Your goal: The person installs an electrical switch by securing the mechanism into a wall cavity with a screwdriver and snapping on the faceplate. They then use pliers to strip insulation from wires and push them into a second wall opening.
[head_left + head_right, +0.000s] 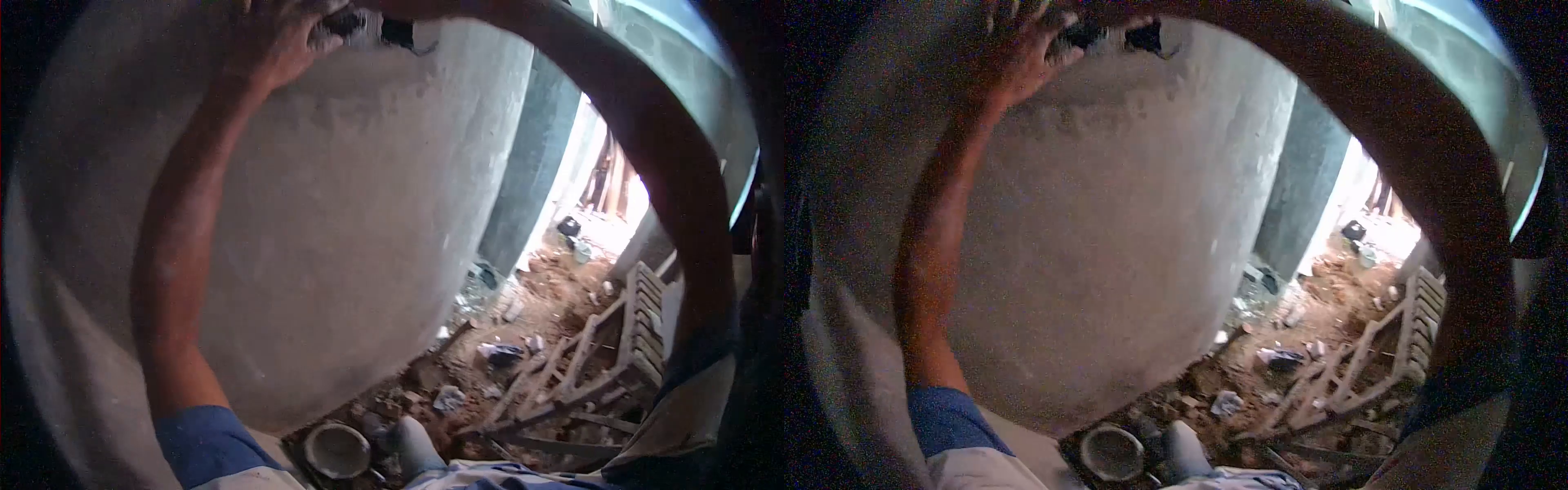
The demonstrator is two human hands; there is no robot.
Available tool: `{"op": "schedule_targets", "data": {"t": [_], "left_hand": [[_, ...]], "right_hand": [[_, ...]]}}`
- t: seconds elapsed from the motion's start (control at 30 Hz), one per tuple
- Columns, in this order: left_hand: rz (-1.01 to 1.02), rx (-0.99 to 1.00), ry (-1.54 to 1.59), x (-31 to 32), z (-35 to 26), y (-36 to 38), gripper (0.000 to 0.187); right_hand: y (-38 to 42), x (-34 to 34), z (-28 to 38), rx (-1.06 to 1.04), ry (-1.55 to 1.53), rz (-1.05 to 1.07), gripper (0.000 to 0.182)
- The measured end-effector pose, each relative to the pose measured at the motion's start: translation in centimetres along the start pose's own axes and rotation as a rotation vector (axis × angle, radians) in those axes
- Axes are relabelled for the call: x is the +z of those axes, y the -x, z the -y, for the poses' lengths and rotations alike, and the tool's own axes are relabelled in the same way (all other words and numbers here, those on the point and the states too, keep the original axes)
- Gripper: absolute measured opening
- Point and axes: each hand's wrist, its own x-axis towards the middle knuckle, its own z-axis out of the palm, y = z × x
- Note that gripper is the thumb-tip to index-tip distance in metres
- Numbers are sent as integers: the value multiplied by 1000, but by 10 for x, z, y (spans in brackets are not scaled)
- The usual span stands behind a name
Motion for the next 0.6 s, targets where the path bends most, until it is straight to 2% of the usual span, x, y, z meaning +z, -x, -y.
{"op": "schedule_targets", "data": {"t": [0.1, 0.13, 0.17, 0.2, 0.27, 0.33, 0.37, 0.43, 0.47, 0.5, 0.57, 0.6], "left_hand": [[-20, 8, 60, 23, 2, -4, 67], [-227, 100, 64, 40, 9, -4, 71], [-426, 199, 74, 49, 13, -6, 76], [-410, 217, 46, 52, 16, -5, 76], [-362, 151, 186, 54, 19, -6, 68], [-328, 156, 139, 50, 15, -5, 69], [-316, 142, 113, 49, 15, -5, 70], [-309, 163, 132, 50, 18, -4, 66], [-328, 178, 172, 51, 20, -4, 61], [-311, 177, 155, 51, 22, -5, 61], [-346, 180, 218, 50, 29, -5, 49], [-340, 173, 199, 50, 30, -5, 49]], "right_hand": [[64, -5, -1, -66, -210, -465, 22], [84, 4, -6, -90, -280, -616, 23], [106, 28, -19, -69, -158, -751, 20], [125, 52, -28, -44, -40, -875, 21], [171, 66, 2, 685, -742, -724, 27], [219, 113, 21, 962, -969, -730, 28], [245, 144, 38, 1028, -1041, -787, 29], [300, 199, 86, 1232, -1193, -698, 28], [327, 221, 114, 1399, -1233, -565, 29], [358, 248, 146, 1480, -1302, -490, 30], [413, 277, 211, 1517, -1276, -301, 30], [441, 300, 235, 1519, -1256, -197, 29]]}}
